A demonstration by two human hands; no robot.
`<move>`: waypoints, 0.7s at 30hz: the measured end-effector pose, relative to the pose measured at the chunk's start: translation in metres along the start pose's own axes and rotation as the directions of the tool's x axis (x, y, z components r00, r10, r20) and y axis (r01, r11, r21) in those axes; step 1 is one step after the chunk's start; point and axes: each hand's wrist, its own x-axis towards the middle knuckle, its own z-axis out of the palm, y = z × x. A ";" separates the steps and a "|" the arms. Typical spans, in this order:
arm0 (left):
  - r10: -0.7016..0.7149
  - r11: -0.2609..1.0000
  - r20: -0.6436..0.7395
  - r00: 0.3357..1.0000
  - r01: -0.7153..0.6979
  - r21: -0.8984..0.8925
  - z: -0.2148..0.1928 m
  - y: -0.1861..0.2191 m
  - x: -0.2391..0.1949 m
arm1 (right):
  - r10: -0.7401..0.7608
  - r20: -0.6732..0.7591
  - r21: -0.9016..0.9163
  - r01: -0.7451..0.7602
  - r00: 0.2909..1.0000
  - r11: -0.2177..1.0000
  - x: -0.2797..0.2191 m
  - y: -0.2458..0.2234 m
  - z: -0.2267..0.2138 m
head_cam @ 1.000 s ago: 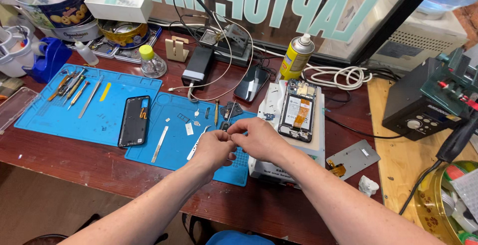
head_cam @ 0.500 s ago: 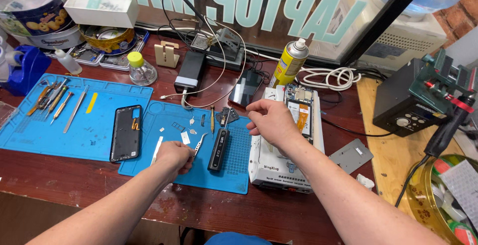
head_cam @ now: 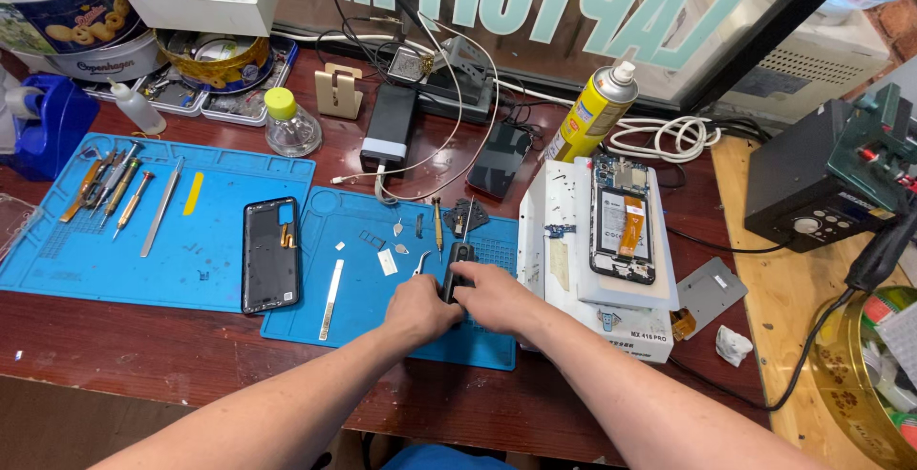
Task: The person removes a ribbon cable from a disassembled smartphone, then uses tweezers to adjust internal components and reinsert the cable. The person handles the phone and its internal parts throughout the clip.
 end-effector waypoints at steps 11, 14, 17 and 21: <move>-0.050 0.998 0.173 0.984 0.045 0.035 -0.023 0.008 0.003 | 0.037 -0.148 0.292 0.008 0.988 0.956 -0.018 -0.027 -0.020; 0.062 0.996 0.024 0.998 -0.063 0.063 -0.027 0.016 -0.006 | -0.076 -0.377 0.343 0.215 0.923 0.914 -0.028 -0.039 -0.062; 0.062 0.998 -0.111 0.992 -0.062 0.007 -0.027 0.030 -0.008 | -0.040 -0.573 0.431 0.342 0.818 0.835 -0.047 -0.037 -0.114; 0.127 0.936 -0.088 0.988 -0.149 -0.319 -0.017 0.069 0.013 | 0.137 -0.718 0.470 0.331 0.682 0.818 -0.077 -0.018 -0.157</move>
